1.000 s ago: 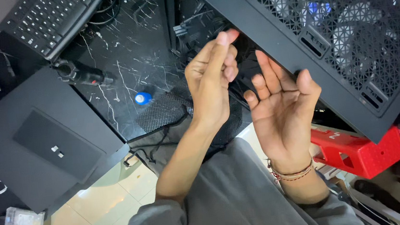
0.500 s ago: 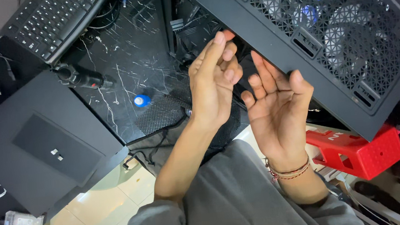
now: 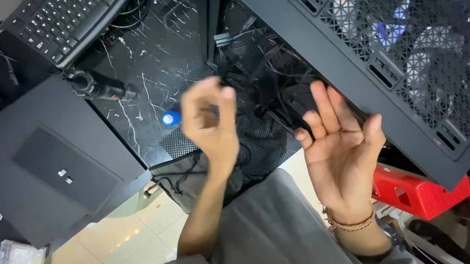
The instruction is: The person organizes cables inside a computer case using zip ties. They then install a red graphics card into the motherboard and secure it. Finally, they continue to bundle and secure the internal cables with additional zip ties.
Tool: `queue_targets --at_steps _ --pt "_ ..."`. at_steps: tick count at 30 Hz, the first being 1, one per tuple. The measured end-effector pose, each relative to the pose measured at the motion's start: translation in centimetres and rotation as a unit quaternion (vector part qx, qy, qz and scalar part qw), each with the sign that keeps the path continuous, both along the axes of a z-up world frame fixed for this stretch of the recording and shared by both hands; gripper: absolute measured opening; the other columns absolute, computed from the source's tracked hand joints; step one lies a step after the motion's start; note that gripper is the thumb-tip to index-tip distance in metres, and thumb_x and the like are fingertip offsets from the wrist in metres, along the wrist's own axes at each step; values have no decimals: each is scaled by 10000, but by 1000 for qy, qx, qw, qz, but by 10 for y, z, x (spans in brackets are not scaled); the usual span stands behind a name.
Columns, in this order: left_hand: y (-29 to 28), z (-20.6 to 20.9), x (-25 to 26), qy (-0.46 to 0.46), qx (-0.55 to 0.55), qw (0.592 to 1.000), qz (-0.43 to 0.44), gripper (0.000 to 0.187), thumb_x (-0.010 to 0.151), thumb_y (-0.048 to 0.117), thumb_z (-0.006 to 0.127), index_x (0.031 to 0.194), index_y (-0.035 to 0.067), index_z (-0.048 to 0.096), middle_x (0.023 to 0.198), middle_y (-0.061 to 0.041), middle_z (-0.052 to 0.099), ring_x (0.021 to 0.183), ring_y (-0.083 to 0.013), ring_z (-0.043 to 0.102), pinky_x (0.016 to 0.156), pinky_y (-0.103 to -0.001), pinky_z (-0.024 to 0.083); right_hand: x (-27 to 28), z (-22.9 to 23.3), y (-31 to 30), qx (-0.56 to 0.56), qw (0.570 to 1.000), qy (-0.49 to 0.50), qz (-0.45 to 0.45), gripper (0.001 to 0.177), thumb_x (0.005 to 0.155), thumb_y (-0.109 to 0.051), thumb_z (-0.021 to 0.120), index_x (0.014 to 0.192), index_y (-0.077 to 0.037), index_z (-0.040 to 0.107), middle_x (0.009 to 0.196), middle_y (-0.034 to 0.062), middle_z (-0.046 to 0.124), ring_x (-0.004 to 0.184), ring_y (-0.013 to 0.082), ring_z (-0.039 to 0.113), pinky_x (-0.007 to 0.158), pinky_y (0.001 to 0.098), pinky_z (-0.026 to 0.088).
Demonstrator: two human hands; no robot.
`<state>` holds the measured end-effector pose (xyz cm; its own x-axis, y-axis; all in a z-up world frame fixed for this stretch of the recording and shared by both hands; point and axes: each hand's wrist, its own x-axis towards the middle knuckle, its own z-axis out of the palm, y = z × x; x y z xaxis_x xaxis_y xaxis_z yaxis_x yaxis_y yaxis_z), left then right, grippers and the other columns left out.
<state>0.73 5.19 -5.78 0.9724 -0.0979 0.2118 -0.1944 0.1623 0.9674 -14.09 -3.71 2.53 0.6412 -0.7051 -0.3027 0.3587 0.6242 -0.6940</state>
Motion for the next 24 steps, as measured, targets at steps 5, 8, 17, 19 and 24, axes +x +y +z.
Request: queue_targets --at_steps 5,8,17,19,24 --pt "6 -52 42 22 220 971 -92 592 1005 268 845 1520 143 583 1414 -125 640 1168 -230 683 996 -378 569 2 -4 2 6 999 16 -28 603 1096 -572 586 1470 -123 735 1669 164 629 1164 212 727 918 378 557" --pt "4 -71 46 42 277 943 -179 404 1017 233 773 1381 99 657 1324 -142 714 1123 -258 764 932 -405 607 2 -7 4 3 999 20 -38 626 1080 -588 594 1475 -123 734 1647 165 649 1140 224 723 920 391 549" --pt "11 -35 51 -14 142 970 -198 158 1102 169 701 1257 163 727 1182 10 750 1152 -172 710 1080 -360 525 -11 -26 7 -44 999 12 -2 560 1143 -488 579 1567 -134 671 1669 180 623 1200 247 698 1006 422 554" --pt "11 -27 53 -37 122 973 -192 83 1117 129 683 1186 137 726 1129 3 740 1104 -171 694 1052 -343 525 -12 -27 6 -52 999 15 7 539 1156 -471 572 1572 -142 671 1660 176 632 1199 252 694 1016 423 555" --pt "18 -24 60 -42 54 971 -231 309 1228 254 508 1472 96 609 1107 -45 730 1052 -167 721 1036 -348 583 -12 -27 2 -56 998 41 7 543 1134 -476 592 1565 -157 678 1636 154 657 1164 234 698 1023 421 555"
